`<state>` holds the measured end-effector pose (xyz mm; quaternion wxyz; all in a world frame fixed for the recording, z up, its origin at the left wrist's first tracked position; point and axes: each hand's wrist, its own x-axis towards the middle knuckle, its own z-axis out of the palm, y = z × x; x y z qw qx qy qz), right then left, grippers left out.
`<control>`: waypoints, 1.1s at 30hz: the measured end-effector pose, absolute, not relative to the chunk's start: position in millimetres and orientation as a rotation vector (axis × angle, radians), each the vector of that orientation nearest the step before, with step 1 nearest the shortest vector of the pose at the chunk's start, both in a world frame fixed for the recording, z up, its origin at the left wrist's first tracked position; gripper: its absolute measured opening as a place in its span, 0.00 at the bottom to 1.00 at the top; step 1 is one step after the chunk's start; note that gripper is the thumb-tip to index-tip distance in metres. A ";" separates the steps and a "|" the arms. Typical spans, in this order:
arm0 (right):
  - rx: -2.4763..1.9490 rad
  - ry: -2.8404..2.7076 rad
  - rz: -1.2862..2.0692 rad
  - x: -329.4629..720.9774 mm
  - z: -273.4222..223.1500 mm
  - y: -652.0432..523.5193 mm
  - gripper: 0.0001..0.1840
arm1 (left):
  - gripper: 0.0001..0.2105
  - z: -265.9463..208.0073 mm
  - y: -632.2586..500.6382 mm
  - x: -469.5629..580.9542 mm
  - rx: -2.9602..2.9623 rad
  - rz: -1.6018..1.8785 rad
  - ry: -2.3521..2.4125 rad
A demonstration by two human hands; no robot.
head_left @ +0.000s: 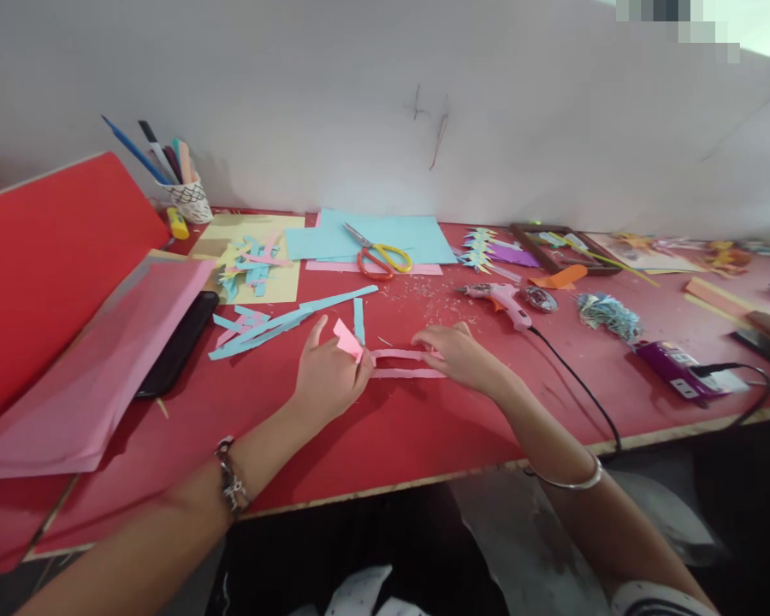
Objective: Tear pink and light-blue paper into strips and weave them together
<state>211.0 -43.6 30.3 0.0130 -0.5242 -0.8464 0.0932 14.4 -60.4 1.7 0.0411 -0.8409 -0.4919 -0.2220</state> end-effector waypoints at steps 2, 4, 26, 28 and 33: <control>-1.597 -2.629 0.293 210.2 31.4 -45.5 0.07 | 0.20 1.5 -60.3 14.7 -2.567 -0.701 -1.497; -1.585 -2.605 0.319 210.4 31.7 -47.9 0.08 | 0.20 1.5 -60.1 14.9 -2.558 -0.706 -1.501; -1.438 -2.876 -0.251 211.7 32.6 -41.9 0.14 | 0.22 -0.1 -58.7 14.9 -2.544 -0.595 -1.507; -1.425 -2.867 -0.206 212.3 31.4 -40.9 0.13 | 0.22 0.1 -58.6 14.8 -2.557 -0.578 -1.519; -1.389 -2.776 -0.099 215.9 29.5 -38.7 0.11 | 0.22 0.1 -58.8 14.5 -2.571 -0.575 -1.516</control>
